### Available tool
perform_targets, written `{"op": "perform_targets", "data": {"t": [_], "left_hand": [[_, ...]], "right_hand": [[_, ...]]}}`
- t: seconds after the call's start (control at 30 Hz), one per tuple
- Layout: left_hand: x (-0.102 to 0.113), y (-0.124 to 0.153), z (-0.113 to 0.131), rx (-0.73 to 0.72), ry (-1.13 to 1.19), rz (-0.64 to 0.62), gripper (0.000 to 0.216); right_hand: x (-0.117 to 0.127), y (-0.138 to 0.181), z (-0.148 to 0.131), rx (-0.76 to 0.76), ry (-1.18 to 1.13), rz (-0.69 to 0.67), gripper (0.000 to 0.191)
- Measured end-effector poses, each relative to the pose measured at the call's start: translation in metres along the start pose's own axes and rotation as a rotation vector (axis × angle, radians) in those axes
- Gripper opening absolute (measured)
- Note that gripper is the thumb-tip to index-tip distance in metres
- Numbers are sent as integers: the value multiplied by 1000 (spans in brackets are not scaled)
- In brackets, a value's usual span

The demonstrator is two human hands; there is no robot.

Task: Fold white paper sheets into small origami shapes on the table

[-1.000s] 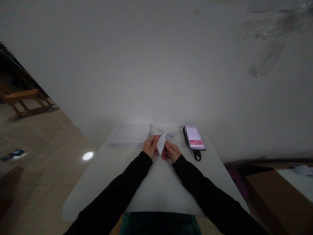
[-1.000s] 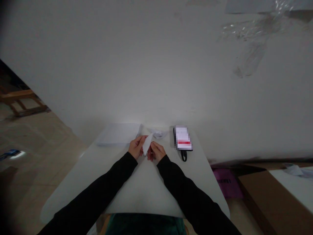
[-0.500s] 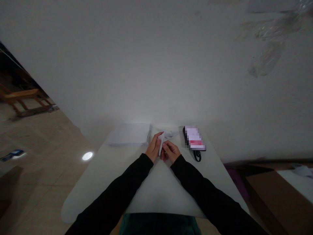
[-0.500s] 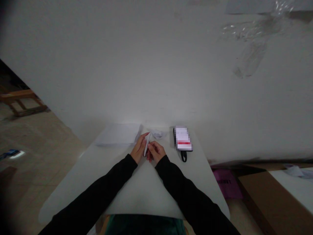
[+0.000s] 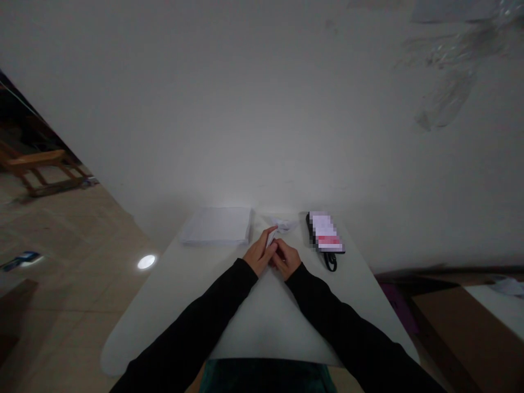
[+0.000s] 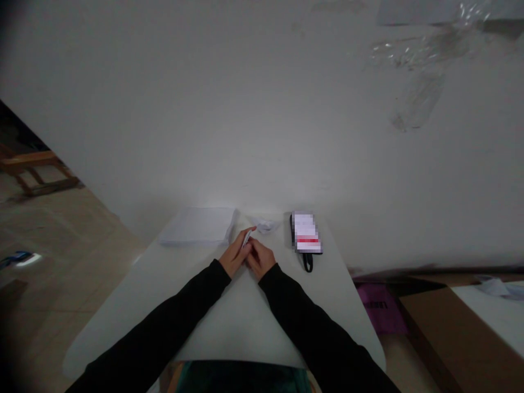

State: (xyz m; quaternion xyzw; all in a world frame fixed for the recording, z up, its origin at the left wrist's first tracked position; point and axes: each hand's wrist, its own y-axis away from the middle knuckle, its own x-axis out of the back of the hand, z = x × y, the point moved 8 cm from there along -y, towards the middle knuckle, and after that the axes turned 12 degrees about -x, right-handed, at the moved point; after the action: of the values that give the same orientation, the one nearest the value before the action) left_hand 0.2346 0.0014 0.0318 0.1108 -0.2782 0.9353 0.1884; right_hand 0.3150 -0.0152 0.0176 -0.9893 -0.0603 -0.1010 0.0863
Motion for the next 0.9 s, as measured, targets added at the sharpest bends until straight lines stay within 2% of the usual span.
{"op": "perform_targets", "data": {"t": [0.1,0.17,0.37,0.47,0.57,0.63,0.77,0.83,0.9], "left_hand": [[-4,2,1,17,8,-51,53],[-9,4,-4,75,96,-76,54],[-14,3,-16,132,325,-39,53],[-12,1,-15,114,313,-36,51],[-6,0,-10,69,206,-20,46],[-2,1,-6,28,107,1,44],[-4,3,8,-80,-20,-20,44],[-8,3,15,-125,-28,-44,45],[-13,4,15,-103,7,-78,46]], "right_hand": [[-2,-2,1,12,47,-20,15],[-2,-3,4,-14,29,-12,15],[0,-9,14,-85,-132,-20,24],[-1,-11,16,-81,-218,-24,25],[0,-10,16,-89,-234,-32,22],[7,-8,17,-102,-167,28,19],[27,1,15,-130,0,247,17],[30,4,11,-109,30,288,16],[26,5,9,-99,9,279,18]]}}
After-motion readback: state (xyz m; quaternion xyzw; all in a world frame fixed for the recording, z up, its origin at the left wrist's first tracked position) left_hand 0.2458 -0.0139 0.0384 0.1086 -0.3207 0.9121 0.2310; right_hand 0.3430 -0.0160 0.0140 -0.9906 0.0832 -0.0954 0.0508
